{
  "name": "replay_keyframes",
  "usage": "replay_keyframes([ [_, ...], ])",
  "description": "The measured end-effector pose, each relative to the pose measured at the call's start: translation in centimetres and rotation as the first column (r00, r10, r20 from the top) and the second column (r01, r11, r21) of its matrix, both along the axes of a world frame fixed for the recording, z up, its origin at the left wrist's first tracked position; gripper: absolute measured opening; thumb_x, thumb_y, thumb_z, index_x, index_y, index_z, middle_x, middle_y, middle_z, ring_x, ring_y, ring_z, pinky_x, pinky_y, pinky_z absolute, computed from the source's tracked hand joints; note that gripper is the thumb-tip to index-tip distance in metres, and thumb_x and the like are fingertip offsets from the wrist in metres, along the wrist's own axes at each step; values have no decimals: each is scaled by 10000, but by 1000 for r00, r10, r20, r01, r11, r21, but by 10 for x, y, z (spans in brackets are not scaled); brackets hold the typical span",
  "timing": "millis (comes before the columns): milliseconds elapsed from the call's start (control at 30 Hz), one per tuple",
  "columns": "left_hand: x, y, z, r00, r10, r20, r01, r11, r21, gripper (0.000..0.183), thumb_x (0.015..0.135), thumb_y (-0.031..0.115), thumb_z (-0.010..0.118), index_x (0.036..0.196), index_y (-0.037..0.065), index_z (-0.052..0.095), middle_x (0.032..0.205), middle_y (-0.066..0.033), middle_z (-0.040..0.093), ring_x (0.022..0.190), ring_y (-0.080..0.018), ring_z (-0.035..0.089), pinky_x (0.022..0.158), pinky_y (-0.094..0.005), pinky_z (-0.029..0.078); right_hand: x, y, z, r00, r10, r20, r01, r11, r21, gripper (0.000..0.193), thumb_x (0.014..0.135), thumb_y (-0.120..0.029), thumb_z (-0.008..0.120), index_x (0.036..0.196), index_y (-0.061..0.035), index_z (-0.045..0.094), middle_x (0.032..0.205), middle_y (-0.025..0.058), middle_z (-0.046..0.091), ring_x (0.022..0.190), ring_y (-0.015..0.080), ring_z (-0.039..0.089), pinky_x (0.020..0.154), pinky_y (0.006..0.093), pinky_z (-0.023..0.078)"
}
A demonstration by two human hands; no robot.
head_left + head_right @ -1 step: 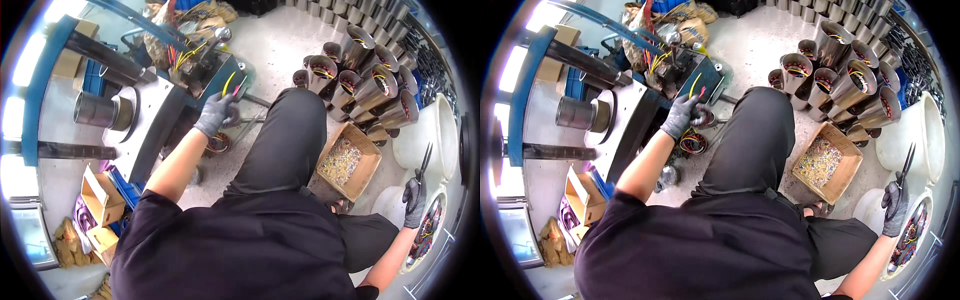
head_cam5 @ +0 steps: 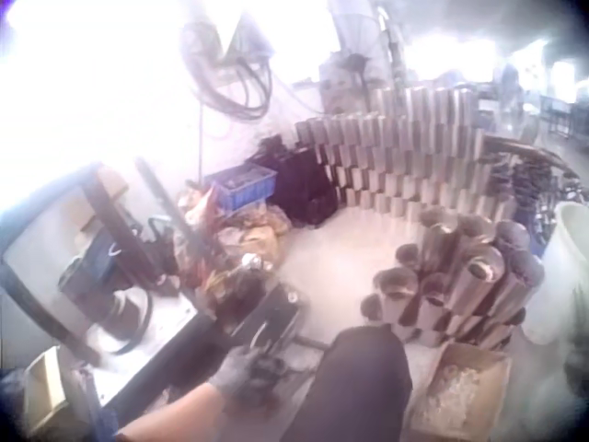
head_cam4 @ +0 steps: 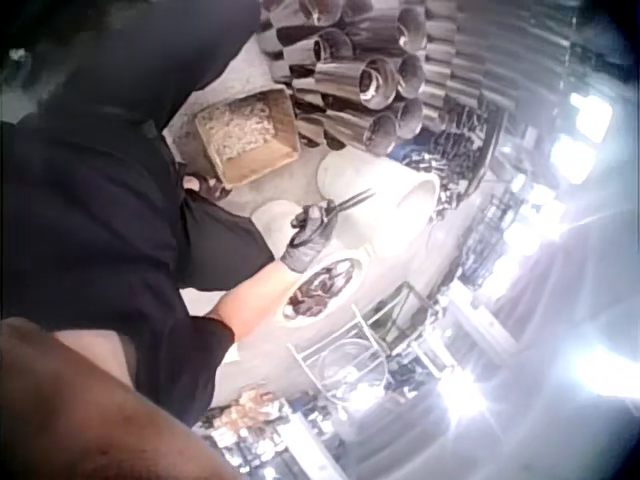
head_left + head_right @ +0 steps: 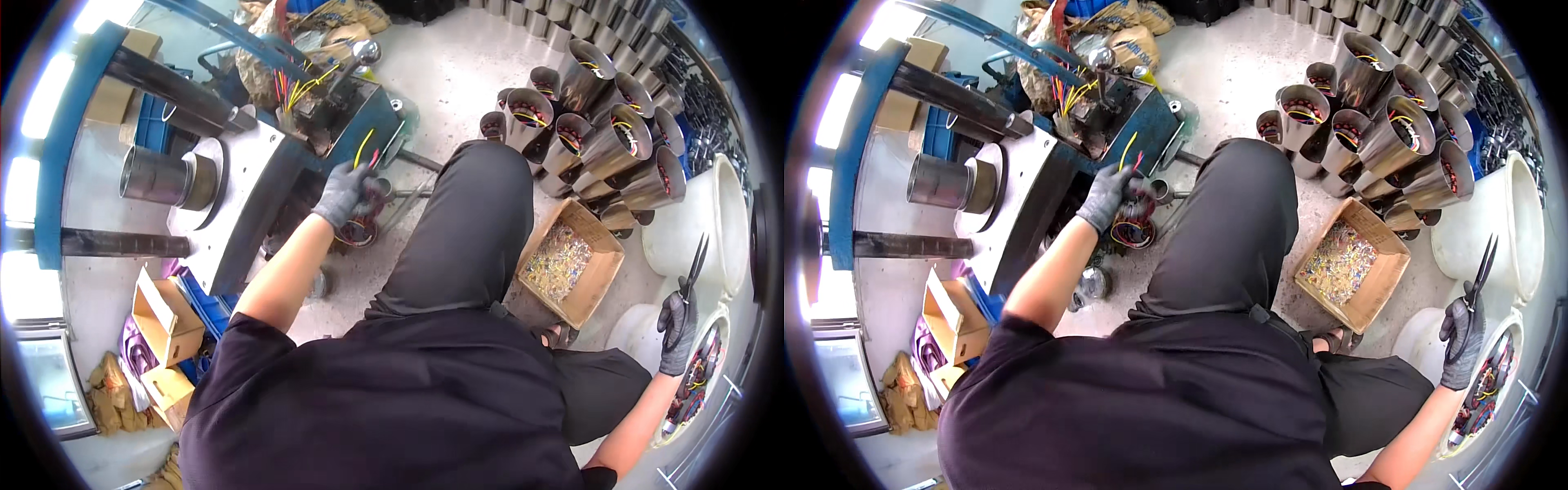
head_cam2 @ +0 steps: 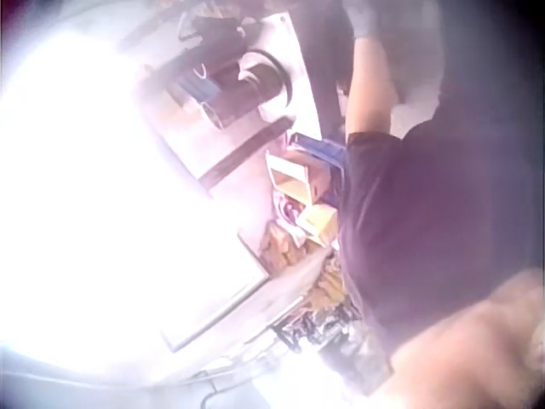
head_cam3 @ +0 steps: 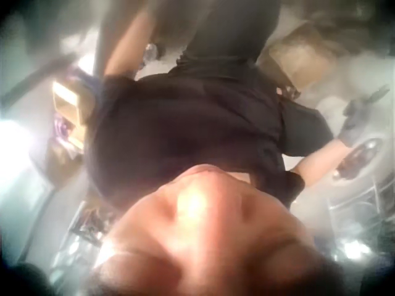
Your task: The person retrieves motor stators from a bucket, trims their wire leads with scissors over a box, and inserts them into metal cylinders.
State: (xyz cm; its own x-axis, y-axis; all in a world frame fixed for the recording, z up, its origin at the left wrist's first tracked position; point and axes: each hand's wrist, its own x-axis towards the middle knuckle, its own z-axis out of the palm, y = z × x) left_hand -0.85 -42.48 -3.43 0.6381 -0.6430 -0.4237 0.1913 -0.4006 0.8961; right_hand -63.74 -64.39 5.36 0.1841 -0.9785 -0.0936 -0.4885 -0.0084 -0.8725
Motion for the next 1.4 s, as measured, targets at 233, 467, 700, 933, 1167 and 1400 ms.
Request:
replay_keyframes([
  [233, 70, 161, -194, 952, 304, -48, -237, 825, 513, 208, 884, 241, 610, 915, 47, 676, 743, -91, 640, 599, -210, 593, 529, -363, 500, 4, 5, 1, 997, 22, -79, -21, 1000, 14, 561, 934, -293, 639, 1392, -19, 467, 724, -16, 477, 503, 53, 438, 437, 199, 364],
  [467, 101, 207, -242, 799, 537, -271, -434, 827, 358, 239, 892, 295, 575, 924, 80, 675, 907, -99, 655, 752, -277, 647, 582, -401, 510, -10, 0, -23, 996, -8, -89, 15, 997, 75, 513, 925, -214, 649, 1393, -88, 480, 754, -9, 491, 541, 52, 452, 448, 202, 380],
  [700, 131, 188, -229, 761, -193, 620, -328, 709, 624, 399, 884, 321, 612, 1162, 35, 632, 1125, -213, 656, 1032, -387, 634, 860, -467, 530, -16, 1, -43, 970, 9, -244, -2, 1000, 30, 547, 860, -177, 730, 1362, -116, 521, 742, -19, 480, 543, 68, 469, 430, 230, 388],
  [933, 36, 77, -123, 771, -246, 587, 131, 964, 232, 501, 887, 96, 613, 1357, -29, 494, 1342, -182, 555, 1291, -294, 491, 1089, -375, 370, 36, 22, 36, 885, -11, -466, 103, 979, 173, 599, 818, -246, 777, 1307, 14, 550, 1144, 167, 663, 933, 188, 618, 845, 330, 508],
  [1167, 46, -74, -102, 695, -60, 716, 305, 927, -218, 96, 967, 50, 574, 1048, 11, 605, 985, -40, 620, 881, -140, 539, 854, -297, 480, -17, 14, 57, 887, -201, -415, 136, 974, -182, 757, 890, -557, 610, 1379, -11, 425, 967, 265, 673, 954, 439, 653, 843, 457, 512],
  [1400, -117, -215, 110, 486, -71, 871, 691, 642, -333, 140, 972, 53, 526, 1038, -35, 613, 1015, -96, 650, 947, -183, 589, 907, -303, 467, -96, -17, 71, 694, -444, -567, 280, 892, -355, 640, 874, -591, 584, 1149, -13, 555, 923, 268, 676, 930, 426, 657, 840, 476, 506],
])
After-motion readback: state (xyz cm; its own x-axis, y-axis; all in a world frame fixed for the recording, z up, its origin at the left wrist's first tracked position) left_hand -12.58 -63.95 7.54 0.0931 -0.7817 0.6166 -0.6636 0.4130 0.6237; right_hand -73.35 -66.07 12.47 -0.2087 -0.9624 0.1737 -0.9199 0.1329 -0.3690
